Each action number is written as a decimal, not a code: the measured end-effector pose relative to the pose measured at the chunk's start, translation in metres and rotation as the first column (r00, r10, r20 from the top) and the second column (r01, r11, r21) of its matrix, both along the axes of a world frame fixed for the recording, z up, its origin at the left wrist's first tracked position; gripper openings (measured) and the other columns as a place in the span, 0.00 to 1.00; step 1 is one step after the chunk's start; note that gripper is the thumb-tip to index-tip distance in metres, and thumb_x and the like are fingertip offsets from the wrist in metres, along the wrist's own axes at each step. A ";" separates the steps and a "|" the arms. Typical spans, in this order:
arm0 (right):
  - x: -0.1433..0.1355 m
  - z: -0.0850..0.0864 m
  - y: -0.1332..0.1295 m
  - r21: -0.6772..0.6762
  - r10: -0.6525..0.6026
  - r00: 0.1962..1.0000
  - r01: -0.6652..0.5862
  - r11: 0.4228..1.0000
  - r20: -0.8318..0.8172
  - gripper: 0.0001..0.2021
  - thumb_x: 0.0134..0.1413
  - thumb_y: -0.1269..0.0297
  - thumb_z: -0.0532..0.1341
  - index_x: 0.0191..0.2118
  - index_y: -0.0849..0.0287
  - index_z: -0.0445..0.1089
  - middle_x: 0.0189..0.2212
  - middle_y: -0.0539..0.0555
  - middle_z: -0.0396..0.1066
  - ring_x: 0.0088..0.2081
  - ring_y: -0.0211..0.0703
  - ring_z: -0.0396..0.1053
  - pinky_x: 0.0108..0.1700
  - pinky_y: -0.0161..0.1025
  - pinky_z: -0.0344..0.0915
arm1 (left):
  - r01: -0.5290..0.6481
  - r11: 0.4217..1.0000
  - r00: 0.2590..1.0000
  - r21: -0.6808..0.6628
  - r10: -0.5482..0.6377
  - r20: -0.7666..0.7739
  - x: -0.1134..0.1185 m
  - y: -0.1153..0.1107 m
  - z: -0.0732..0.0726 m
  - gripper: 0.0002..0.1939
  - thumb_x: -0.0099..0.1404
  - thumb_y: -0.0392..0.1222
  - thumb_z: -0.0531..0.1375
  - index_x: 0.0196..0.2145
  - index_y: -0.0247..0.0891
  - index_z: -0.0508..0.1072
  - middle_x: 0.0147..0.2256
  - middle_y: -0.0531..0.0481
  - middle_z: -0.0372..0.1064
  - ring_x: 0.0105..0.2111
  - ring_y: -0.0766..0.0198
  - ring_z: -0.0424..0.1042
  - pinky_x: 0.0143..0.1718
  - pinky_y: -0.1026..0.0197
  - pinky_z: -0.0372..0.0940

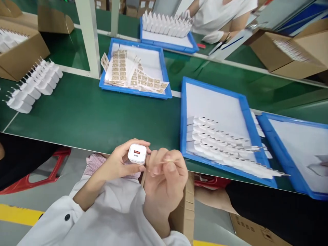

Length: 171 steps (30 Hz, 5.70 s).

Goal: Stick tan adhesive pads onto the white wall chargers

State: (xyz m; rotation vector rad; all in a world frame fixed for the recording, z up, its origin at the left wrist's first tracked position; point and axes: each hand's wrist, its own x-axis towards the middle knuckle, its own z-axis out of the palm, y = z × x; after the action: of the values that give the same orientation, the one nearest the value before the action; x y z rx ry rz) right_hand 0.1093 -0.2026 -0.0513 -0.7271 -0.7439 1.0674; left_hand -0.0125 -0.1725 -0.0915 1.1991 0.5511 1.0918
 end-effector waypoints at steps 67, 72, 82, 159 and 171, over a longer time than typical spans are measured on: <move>-0.003 -0.007 -0.018 -0.260 0.156 0.974 -0.110 0.959 0.164 0.11 0.56 0.64 0.67 0.25 0.55 0.68 0.21 0.46 0.63 0.23 0.35 0.59 0.26 0.35 0.59 | -0.084 0.859 0.972 0.505 0.181 -0.146 -0.005 0.000 -0.003 0.21 0.72 0.54 0.51 0.56 0.41 0.61 0.46 0.42 0.63 0.46 0.53 0.67 0.41 0.51 0.68; -0.004 -0.008 -0.020 -0.278 0.133 0.972 -0.076 0.958 0.195 0.12 0.56 0.63 0.67 0.24 0.54 0.67 0.20 0.46 0.62 0.22 0.36 0.58 0.26 0.36 0.56 | -0.062 0.872 0.971 0.486 0.165 -0.172 -0.006 -0.001 -0.001 0.20 0.73 0.54 0.50 0.56 0.42 0.60 0.47 0.43 0.62 0.46 0.52 0.68 0.41 0.50 0.68; -0.004 -0.009 -0.021 -0.248 0.132 0.972 -0.081 0.965 0.194 0.11 0.58 0.64 0.67 0.26 0.54 0.68 0.21 0.45 0.62 0.23 0.35 0.57 0.26 0.35 0.59 | -0.074 0.893 0.974 0.445 0.159 -0.159 -0.007 -0.003 0.001 0.19 0.72 0.53 0.51 0.55 0.42 0.63 0.46 0.43 0.62 0.48 0.51 0.68 0.42 0.50 0.68; 0.036 -0.048 0.023 -0.350 0.127 0.814 0.099 0.931 0.567 0.24 0.56 0.50 0.66 0.23 0.56 0.52 0.19 0.41 0.49 0.24 0.31 0.48 0.27 0.34 0.46 | -0.242 0.889 0.819 0.389 0.402 -0.410 0.045 0.003 -0.056 0.50 0.55 0.86 0.46 0.56 0.40 0.62 0.53 0.38 0.64 0.49 0.46 0.71 0.47 0.46 0.69; 0.061 -0.098 0.005 -0.408 0.278 0.960 -0.262 0.874 -0.021 0.43 0.43 0.15 0.44 0.26 0.58 0.64 0.15 0.48 0.63 0.15 0.35 0.60 0.19 0.32 0.53 | -0.162 0.913 0.835 0.375 0.329 -0.440 0.083 0.006 -0.033 0.19 0.74 0.56 0.48 0.38 0.41 0.71 0.45 0.47 0.70 0.43 0.57 0.70 0.40 0.58 0.67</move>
State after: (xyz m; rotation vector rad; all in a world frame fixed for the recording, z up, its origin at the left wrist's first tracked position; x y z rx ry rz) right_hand 0.1707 -0.1981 -0.1491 -1.0225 -0.6731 1.4956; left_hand 0.0707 -0.1669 -0.1241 1.7598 0.9758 1.1203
